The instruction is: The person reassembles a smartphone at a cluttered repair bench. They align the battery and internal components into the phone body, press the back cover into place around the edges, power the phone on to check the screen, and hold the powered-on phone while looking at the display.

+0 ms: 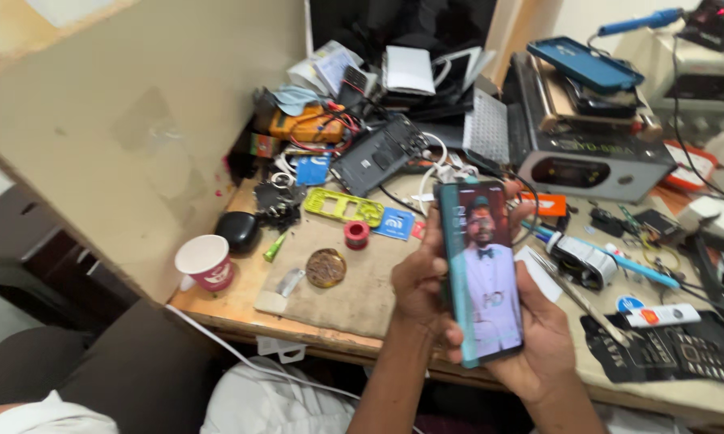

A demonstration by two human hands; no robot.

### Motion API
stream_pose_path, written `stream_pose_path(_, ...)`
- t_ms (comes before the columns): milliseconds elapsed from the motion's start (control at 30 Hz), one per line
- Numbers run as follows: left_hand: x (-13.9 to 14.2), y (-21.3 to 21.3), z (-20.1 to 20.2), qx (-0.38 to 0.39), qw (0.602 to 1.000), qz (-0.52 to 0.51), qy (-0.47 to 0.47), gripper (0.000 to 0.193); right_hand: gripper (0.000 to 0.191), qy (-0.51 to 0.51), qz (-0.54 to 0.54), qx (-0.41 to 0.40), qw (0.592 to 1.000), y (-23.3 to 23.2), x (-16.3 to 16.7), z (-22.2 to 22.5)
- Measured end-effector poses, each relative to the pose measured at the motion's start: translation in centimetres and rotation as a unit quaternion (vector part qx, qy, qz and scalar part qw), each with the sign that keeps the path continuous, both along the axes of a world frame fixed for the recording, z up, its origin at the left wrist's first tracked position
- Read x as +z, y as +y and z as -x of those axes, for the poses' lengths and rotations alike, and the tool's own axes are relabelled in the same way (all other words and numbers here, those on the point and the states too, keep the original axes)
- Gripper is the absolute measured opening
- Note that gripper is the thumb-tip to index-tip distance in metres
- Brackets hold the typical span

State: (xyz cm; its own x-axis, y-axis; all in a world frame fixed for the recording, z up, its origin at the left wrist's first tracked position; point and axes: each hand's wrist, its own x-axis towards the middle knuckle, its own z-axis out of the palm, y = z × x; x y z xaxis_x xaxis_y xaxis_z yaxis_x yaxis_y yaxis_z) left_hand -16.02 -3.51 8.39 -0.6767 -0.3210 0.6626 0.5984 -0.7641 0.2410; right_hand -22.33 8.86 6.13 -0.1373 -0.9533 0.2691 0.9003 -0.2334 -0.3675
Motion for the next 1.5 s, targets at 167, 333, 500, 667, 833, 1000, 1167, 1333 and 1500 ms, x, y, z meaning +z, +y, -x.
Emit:
stream_pose_path(167, -2.1, -6.2, 4.0, 0.125, 0.958, -0.114, -0.231, 0.045, 0.061, 0.023, -0.017, -0.104, 0.994, -0.1, 0.3, 1.1)
stream_pose_path(333, -0.5, -12.9, 7.8, 0.044, 0.929, -0.087, -0.358, 0.080, 0.064, 0.042, -0.054, -0.123, 0.990, -0.6, 0.6, 1.0)
stream_pose_path(500, 1.7, -10.8, 5.9, 0.178, 0.863, 0.117, -0.459, 0.060, 0.064, 0.033, -0.022, -0.103, 0.994, -0.4, 1.2, 0.7)
stream_pose_path(667, 1.4, -4.7, 1.5, 0.136, 0.954, 0.124, -0.239, 0.067, 0.063, 0.016, -0.014, -0.066, 0.998, 0.2, 0.5, 0.8)
stream_pose_path(833, 1.7, -1.7, -0.1, 0.023, 0.995, 0.036, -0.087, 0.074, 0.064, 0.009, -0.017, -0.040, 0.999, 0.6, -0.2, 1.1)
stream_pose_path(1000, 1.8, -1.7, -0.6, 0.004, 0.995, 0.057, -0.080, 0.079, 0.073, 0.027, -0.026, -0.033, 0.999, 0.6, -0.2, 0.8)
stream_pose_path(1167, 1.4, -1.6, -0.3, -0.013, 0.997, 0.056, -0.055, 0.077, 0.083, 0.041, -0.028, -0.024, 0.998, 0.6, 0.3, 0.3)
stream_pose_path(1333, 0.7, -1.5, 0.0, -0.022, 0.998, 0.053, -0.021, 0.073, 0.085, 0.053, -0.017, -0.011, 0.998, 0.7, 0.4, 0.0)
stream_pose_path(1500, 0.0, -1.6, 0.6, -0.027, 0.999, 0.038, -0.001, 0.066, 0.081, 0.041, -0.027, -0.028, 0.998, 0.5, 0.4, -0.1)
